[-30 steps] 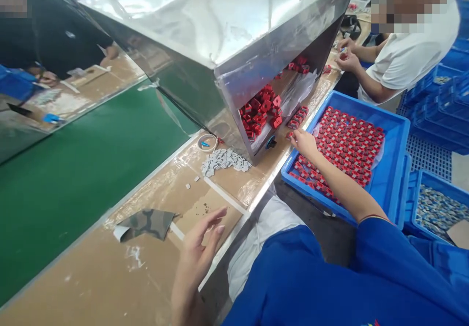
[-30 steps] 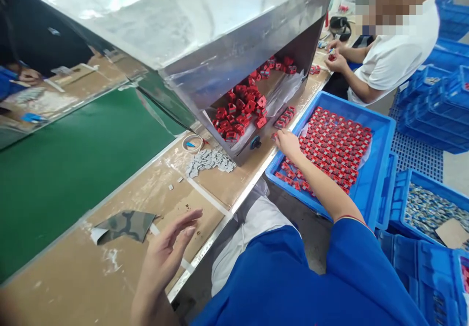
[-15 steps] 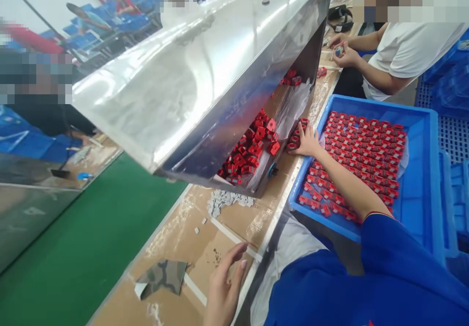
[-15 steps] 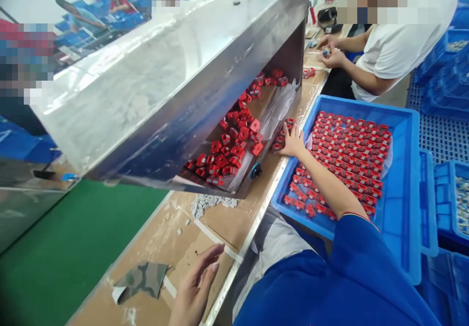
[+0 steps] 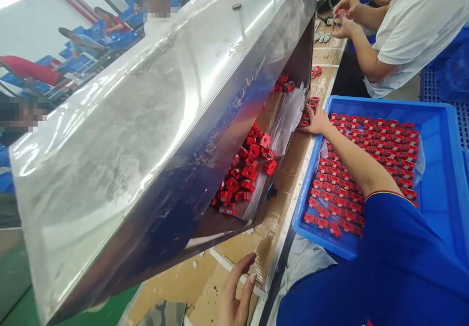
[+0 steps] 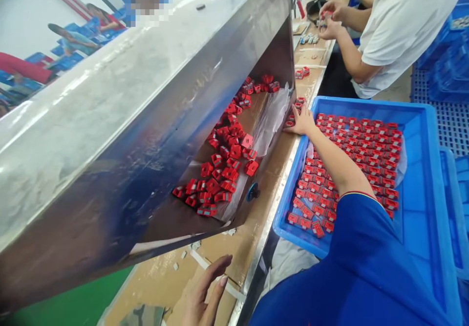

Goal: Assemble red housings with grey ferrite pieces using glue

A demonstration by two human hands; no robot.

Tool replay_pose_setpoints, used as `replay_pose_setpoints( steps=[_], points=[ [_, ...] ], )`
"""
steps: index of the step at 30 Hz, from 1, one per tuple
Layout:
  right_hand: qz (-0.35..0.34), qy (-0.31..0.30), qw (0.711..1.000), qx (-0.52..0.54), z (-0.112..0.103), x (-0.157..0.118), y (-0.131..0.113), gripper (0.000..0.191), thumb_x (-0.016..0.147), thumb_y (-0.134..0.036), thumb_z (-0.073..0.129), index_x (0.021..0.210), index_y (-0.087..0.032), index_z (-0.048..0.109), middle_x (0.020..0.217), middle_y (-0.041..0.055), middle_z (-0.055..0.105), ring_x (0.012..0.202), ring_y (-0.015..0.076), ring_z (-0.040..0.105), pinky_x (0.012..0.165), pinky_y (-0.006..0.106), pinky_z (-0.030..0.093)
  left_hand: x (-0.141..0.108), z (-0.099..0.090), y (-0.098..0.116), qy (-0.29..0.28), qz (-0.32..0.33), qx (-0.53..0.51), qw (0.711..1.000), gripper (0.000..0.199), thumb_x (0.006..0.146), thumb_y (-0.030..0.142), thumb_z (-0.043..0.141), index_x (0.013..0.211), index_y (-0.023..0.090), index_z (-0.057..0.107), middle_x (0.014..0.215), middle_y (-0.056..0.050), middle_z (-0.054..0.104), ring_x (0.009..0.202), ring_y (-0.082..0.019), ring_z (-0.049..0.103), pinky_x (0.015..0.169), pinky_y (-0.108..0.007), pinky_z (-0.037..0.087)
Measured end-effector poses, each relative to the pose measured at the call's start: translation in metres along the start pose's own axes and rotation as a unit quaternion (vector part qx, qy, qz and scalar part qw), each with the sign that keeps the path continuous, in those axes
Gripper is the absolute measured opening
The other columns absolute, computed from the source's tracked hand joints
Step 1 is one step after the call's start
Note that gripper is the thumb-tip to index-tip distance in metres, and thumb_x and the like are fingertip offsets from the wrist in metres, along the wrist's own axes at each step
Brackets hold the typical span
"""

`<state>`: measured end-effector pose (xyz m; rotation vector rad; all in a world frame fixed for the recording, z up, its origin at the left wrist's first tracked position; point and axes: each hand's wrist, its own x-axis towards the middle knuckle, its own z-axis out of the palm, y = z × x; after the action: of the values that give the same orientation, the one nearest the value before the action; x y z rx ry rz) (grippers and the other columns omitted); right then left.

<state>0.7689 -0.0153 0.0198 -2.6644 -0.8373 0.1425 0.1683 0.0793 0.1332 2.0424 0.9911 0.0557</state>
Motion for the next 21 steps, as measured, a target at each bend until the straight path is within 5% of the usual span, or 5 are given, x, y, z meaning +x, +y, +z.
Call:
replay_pose_setpoints(
  steps=[7,10,13,16,21],
  points=[
    [0.015,-0.009,0.999,0.028,-0.02,0.022,0.013,0.135,0.083,-0.084,0.069,0.171,0.001,0.012,0.173,0.0446,0.003,0.164,0.0547,0.013,0.127,0.067,0.018,-0.011,0.009,0.015,0.017,-0.005,-0.013,1.0,0.046,0.098,0.061,0.061,0.126,0.029,0.078,0.136,-0.01,0.078,0.126,-0.031,0.075,0.114,-0.047,0.059],
    [0.019,0.003,0.999,0.03,-0.022,0.004,0.007,0.13,0.088,-0.081,0.064,0.171,0.0,0.006,0.174,0.0424,-0.001,0.166,0.0543,0.007,0.126,0.073,0.017,-0.025,0.01,0.015,0.027,0.01,-0.016,0.999,0.046,0.099,0.059,0.062,0.127,0.027,0.077,0.133,-0.011,0.079,0.123,-0.031,0.076,0.114,-0.049,0.059],
    [0.02,0.088,0.996,0.015,-0.023,-0.038,-0.017,0.107,0.102,-0.073,0.041,0.173,-0.002,0.002,0.177,0.0363,0.0,0.167,0.0508,0.007,0.126,0.074,0.016,-0.04,0.006,0.011,0.025,0.026,-0.013,0.999,0.047,0.099,0.059,0.061,0.126,0.024,0.078,0.129,-0.012,0.081,0.12,-0.032,0.077,0.109,-0.048,0.061],
    [-0.082,0.138,0.987,-0.002,-0.026,-0.088,-0.061,0.101,0.104,-0.076,0.026,0.175,-0.01,-0.001,0.18,0.027,0.001,0.167,0.0507,0.005,0.126,0.076,0.017,-0.053,0.001,0.012,0.03,0.01,-0.003,0.999,0.048,0.099,0.059,0.06,0.123,0.022,0.079,0.126,-0.014,0.082,0.117,-0.032,0.078,0.105,-0.049,0.062],
    [-0.338,-0.016,0.941,0.018,-0.019,-0.12,-0.14,0.129,0.082,-0.094,0.059,0.175,-0.019,0.01,0.182,0.0224,0.001,0.164,0.0576,0.009,0.126,0.076,0.02,-0.072,-0.002,0.024,0.046,0.021,0.007,0.999,0.047,0.099,0.058,0.061,0.121,0.021,0.079,0.124,-0.013,0.082,0.115,-0.03,0.078,0.105,-0.047,0.061]
  ],
)
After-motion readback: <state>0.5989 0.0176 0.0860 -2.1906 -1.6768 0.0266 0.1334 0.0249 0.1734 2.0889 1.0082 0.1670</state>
